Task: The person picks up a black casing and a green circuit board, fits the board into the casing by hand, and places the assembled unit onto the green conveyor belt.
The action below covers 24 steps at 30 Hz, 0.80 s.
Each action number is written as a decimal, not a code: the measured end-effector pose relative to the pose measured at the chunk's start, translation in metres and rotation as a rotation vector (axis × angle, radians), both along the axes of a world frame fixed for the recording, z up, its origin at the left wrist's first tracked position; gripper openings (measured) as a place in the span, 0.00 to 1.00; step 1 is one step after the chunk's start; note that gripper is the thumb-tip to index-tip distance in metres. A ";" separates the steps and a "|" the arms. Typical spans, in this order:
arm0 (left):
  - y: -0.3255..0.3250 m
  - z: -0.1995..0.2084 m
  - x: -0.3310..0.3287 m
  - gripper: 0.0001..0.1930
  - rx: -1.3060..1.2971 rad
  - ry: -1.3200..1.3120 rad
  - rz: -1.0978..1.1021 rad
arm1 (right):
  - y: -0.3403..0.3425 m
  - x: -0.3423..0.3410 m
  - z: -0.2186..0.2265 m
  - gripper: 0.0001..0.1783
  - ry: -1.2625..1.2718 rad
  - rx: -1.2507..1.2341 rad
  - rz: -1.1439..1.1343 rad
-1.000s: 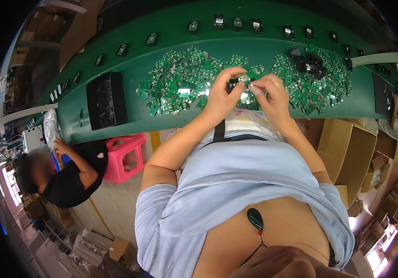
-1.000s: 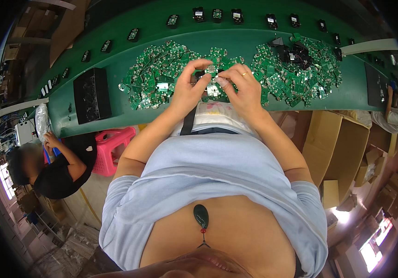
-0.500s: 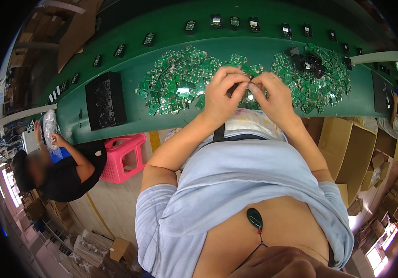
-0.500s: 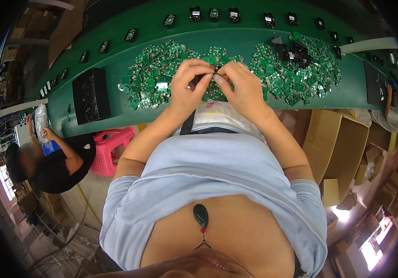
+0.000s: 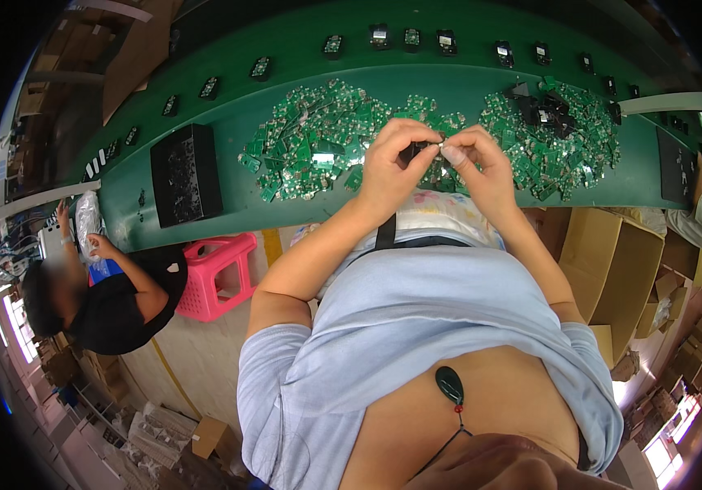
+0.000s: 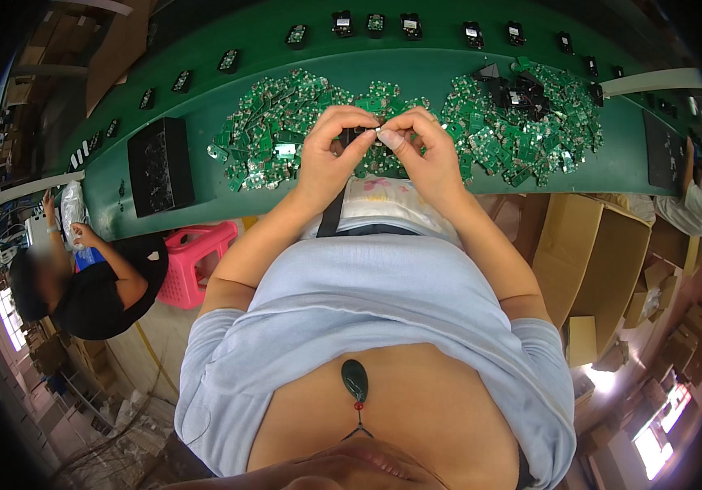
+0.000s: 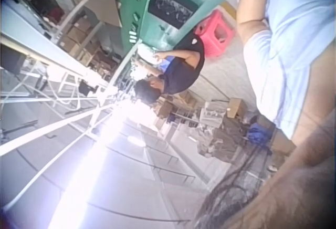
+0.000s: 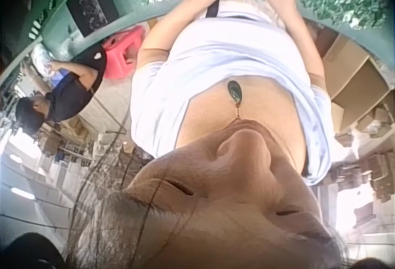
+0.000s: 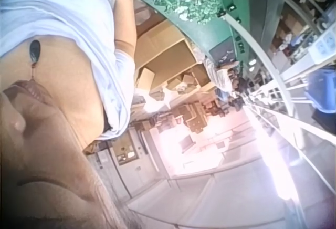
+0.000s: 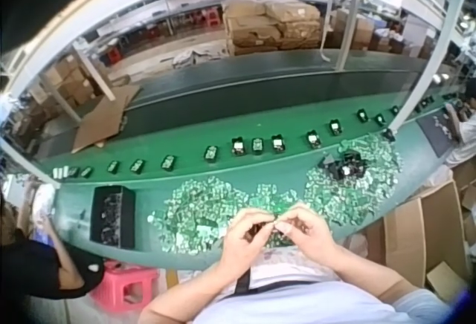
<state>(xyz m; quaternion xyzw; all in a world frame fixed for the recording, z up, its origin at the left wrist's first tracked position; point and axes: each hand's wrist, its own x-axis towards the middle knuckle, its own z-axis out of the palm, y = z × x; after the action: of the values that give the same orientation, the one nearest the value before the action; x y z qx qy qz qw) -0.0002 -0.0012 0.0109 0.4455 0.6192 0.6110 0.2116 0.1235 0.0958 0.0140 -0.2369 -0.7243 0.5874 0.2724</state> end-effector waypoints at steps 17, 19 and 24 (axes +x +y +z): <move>0.002 -0.007 0.000 0.05 -0.018 -0.061 0.005 | -0.002 -0.004 0.012 0.05 -0.045 0.298 -0.028; 0.000 -0.004 -0.001 0.05 -0.138 -0.177 -0.040 | 0.002 -0.004 0.005 0.06 -0.010 0.662 -0.062; -0.003 -0.005 -0.006 0.05 -0.274 -0.514 -0.194 | 0.007 -0.001 0.009 0.05 0.025 0.711 -0.015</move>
<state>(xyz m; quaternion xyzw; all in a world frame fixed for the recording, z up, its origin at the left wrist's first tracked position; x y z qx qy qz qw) -0.0057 -0.0042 0.0063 0.3008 0.5766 0.5916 0.4765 0.1226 0.1033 0.0231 -0.1253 -0.8783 0.2996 0.3509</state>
